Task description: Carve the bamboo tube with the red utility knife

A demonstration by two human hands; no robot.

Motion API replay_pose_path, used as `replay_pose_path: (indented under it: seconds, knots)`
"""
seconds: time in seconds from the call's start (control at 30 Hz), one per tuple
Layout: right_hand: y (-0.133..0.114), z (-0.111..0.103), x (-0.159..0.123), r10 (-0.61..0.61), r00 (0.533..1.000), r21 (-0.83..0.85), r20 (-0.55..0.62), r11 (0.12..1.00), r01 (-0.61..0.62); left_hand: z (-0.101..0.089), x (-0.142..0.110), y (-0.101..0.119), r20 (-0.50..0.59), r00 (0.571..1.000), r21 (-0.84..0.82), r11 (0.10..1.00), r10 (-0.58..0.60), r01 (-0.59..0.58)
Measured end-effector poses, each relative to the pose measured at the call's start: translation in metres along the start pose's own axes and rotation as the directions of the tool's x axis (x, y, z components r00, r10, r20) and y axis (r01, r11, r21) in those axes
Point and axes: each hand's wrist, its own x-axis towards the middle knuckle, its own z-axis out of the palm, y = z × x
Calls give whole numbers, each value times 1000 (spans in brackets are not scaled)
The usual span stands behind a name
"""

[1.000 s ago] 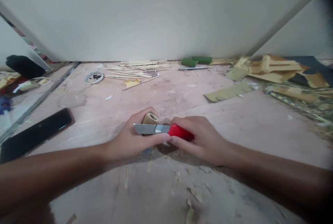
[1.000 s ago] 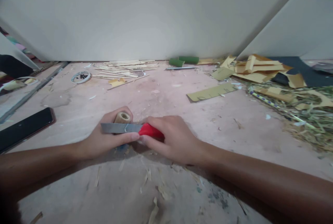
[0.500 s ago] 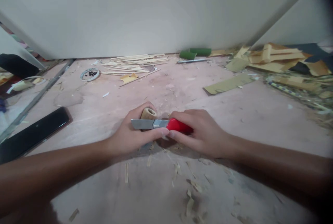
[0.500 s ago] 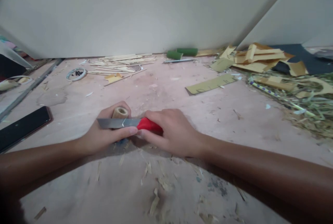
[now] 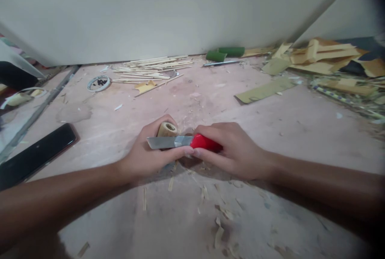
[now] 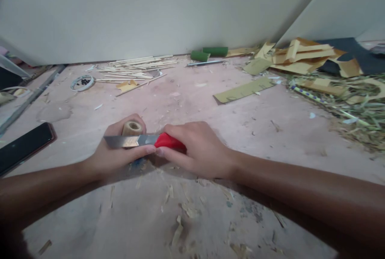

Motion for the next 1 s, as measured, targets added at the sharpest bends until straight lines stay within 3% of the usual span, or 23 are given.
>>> replay_pose_path:
  seconds: [0.23,0.43,0.57,0.67,0.9,1.0]
  knots:
    - [-2,-1,0,24,1000,24,-7,999,-24,4,-3,-3,-59,994,-84,992,-94,89]
    - [-3,5,4,236,953,285,-189,942,-177,4,-4,-4,-183,982,77,997,37,-23]
    - [-3,5,3,194,970,256,-146,955,-152,0,-1,-5,-113,993,-40,999,-25,20]
    - [-5,3,1,162,981,250,-104,959,-132,-3,-2,-6,-18,1000,-140,990,10,-12]
    - [-6,1,1,101,994,175,-37,980,-93,-5,-3,-7,74,994,-183,981,81,-67]
    - [-6,3,1,84,996,126,-20,989,-81,-3,-2,-6,59,995,-157,985,75,-65]
